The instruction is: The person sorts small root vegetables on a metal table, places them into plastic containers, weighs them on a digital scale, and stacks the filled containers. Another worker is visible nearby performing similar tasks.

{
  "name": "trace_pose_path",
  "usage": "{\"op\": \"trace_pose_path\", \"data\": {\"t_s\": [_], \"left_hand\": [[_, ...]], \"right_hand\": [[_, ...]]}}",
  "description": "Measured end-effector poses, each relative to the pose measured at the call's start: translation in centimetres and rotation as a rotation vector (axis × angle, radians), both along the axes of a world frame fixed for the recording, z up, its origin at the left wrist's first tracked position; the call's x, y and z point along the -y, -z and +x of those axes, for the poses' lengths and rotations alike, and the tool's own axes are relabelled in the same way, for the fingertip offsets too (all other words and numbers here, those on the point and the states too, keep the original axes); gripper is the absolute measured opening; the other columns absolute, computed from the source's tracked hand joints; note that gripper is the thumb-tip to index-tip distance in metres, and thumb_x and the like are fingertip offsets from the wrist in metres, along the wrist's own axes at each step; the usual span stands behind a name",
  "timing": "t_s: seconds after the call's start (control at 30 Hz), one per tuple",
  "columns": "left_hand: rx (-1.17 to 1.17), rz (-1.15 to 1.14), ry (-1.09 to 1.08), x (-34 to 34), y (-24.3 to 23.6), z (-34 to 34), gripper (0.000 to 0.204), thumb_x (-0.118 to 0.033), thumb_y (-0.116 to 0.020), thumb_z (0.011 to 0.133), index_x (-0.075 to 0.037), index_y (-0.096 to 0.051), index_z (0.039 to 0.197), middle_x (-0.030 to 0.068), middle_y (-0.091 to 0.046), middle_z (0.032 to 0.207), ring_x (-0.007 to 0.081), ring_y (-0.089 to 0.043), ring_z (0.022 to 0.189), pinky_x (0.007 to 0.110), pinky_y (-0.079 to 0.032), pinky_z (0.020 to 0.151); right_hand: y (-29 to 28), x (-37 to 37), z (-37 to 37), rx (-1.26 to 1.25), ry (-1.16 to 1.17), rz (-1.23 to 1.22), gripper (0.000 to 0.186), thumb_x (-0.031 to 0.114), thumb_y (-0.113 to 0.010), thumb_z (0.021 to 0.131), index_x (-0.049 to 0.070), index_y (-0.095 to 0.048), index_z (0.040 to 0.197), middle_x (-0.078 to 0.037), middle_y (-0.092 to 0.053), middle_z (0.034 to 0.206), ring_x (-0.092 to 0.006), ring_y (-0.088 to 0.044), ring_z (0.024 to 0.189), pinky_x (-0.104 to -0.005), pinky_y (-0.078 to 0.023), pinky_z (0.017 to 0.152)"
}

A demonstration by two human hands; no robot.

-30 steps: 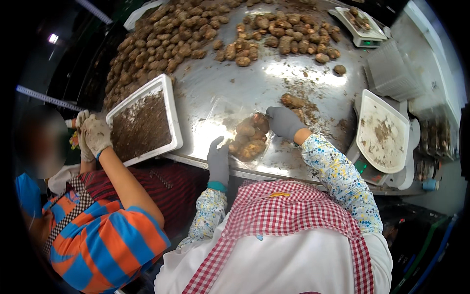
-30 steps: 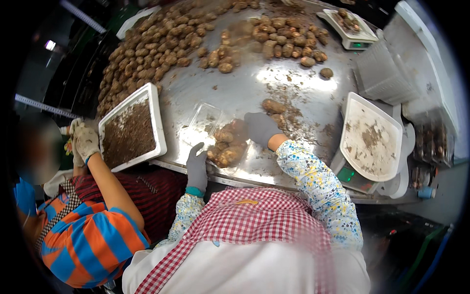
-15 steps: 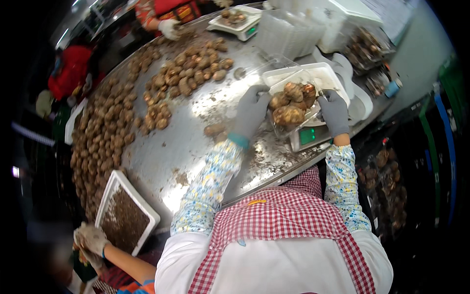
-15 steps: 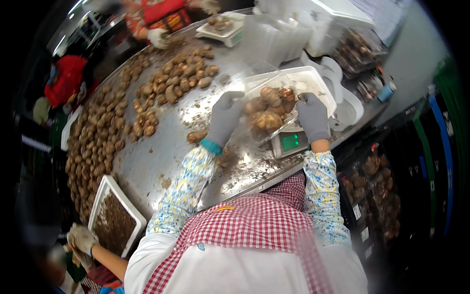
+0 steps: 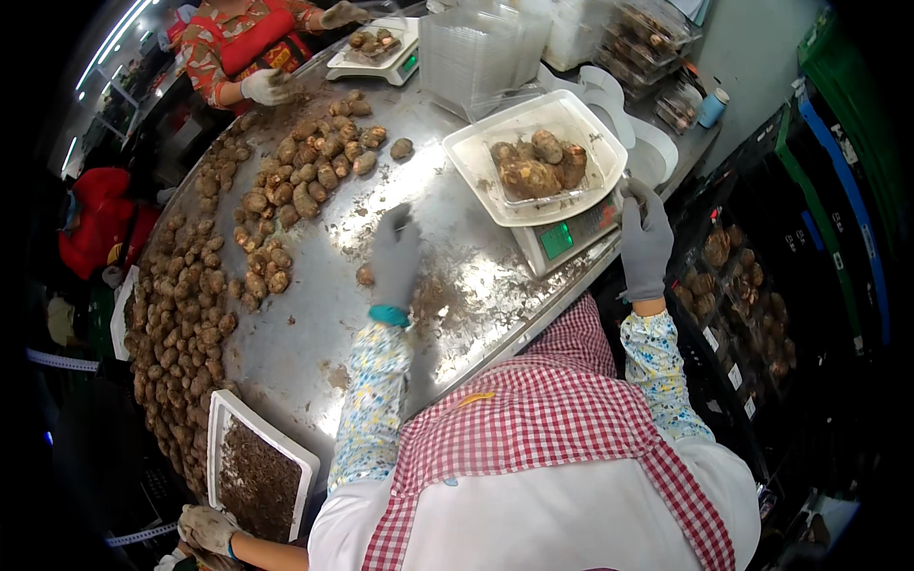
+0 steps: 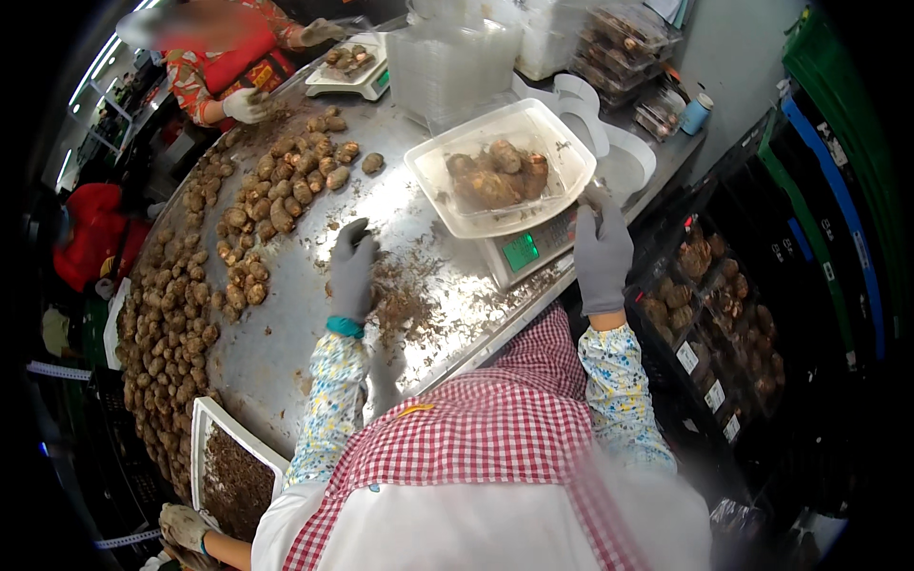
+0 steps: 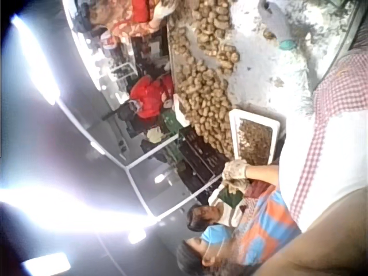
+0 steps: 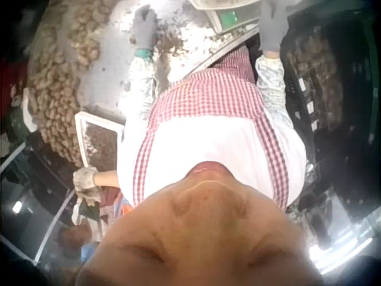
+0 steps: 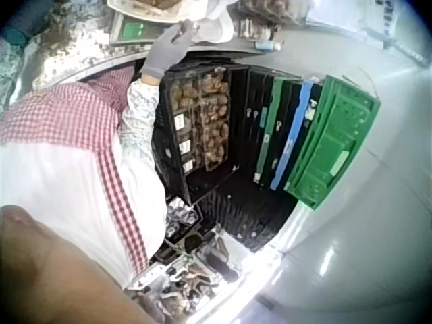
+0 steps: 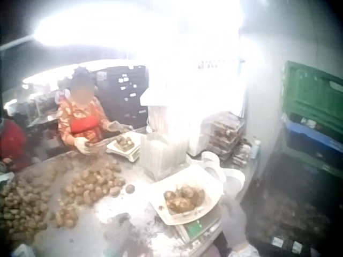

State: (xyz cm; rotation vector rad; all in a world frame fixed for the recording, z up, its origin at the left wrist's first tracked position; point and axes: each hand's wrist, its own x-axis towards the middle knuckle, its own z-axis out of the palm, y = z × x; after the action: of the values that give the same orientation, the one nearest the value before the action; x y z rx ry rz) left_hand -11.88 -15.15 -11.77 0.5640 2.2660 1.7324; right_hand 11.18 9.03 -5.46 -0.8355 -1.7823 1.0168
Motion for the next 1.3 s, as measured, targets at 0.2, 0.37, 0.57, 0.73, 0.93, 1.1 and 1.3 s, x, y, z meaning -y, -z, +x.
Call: {"op": "trace_pose_path", "data": {"t_s": [0.2,0.37,0.57,0.73,0.93,1.1,1.3], "left_hand": [[0.36,0.195,-0.043,5.1,0.2,2.0,0.031,-0.015,-0.054,0.097,0.0,-0.058,0.124,0.008,-0.064,0.103,0.0152,-0.062,0.087,0.027,-0.053,0.074],[0.416,0.214,-0.019,4.3,0.2,2.9,0.026,-0.014,-0.054,0.098,0.0,-0.058,0.121,0.0059,-0.065,0.102,0.0133,-0.062,0.085,0.026,-0.053,0.071],[0.325,0.211,0.027,2.4,-0.4,2.3,0.026,-0.013,-0.056,0.096,-0.002,-0.062,0.118,0.0061,-0.066,0.099,0.0119,-0.063,0.084,0.026,-0.052,0.074],[0.093,0.125,0.083,-1.7,-2.4,1.9,0.029,-0.014,-0.059,0.094,0.001,-0.061,0.119,0.008,-0.066,0.103,0.0158,-0.063,0.09,0.028,-0.053,0.081],[-0.831,-0.104,0.417,-11.3,-10.6,2.8,0.045,-0.012,-0.067,0.08,-0.011,-0.061,0.125,0.0111,-0.061,0.123,0.0285,-0.056,0.116,0.041,-0.043,0.099],[-0.752,-0.559,0.666,-13.2,-10.1,1.0,0.052,-0.017,-0.073,0.075,-0.014,-0.059,0.125,0.0095,-0.063,0.117,0.0311,-0.057,0.105,0.043,-0.043,0.096],[-0.401,-0.322,0.553,-12.1,-8.6,1.0,0.068,-0.014,-0.076,0.077,-0.013,-0.049,0.139,0.0129,-0.062,0.122,0.0282,-0.06,0.11,0.039,-0.049,0.097]], "right_hand": [[-1.6,-0.5,0.1,-0.128,-0.034,-0.091,0.024,0.008,-0.056,0.096,0.001,-0.067,0.116,-0.005,-0.069,0.091,-0.0084,-0.064,0.074,-0.0233,-0.051,0.067],[-3.9,-1.3,0.7,-0.109,-0.017,-0.019,0.023,0.008,-0.056,0.096,-0.001,-0.067,0.114,-0.005,-0.069,0.095,-0.0066,-0.062,0.08,-0.0226,-0.051,0.072],[-10.2,-2.2,1.4,-0.04,-0.126,0.057,0.021,0.009,-0.059,0.095,-0.001,-0.068,0.111,-0.005,-0.068,0.089,-0.0076,-0.06,0.075,-0.0233,-0.05,0.07],[-11.3,-6.4,0.2,0.391,-0.309,0.539,0.024,0.02,-0.063,0.091,0.005,-0.069,0.109,-0.01,-0.068,0.087,-0.0227,-0.064,0.077,-0.0318,-0.051,0.072],[-7.9,-9.1,-4.7,0.676,-0.464,0.664,0.02,0.02,-0.062,0.088,0.009,-0.071,0.104,-0.011,-0.07,0.094,-0.0318,-0.064,0.088,-0.0414,-0.05,0.079],[-6.9,-9.7,-7.8,0.905,-0.676,0.74,0.022,0.023,-0.06,0.09,0.014,-0.071,0.106,-0.012,-0.069,0.096,-0.0326,-0.065,0.088,-0.0416,-0.051,0.082],[-5.3,-9.5,-9.1,0.991,-0.828,0.639,0.029,0.021,-0.058,0.09,0.016,-0.065,0.117,-0.012,-0.067,0.1,-0.032,-0.066,0.092,-0.042,-0.052,0.084]]}}
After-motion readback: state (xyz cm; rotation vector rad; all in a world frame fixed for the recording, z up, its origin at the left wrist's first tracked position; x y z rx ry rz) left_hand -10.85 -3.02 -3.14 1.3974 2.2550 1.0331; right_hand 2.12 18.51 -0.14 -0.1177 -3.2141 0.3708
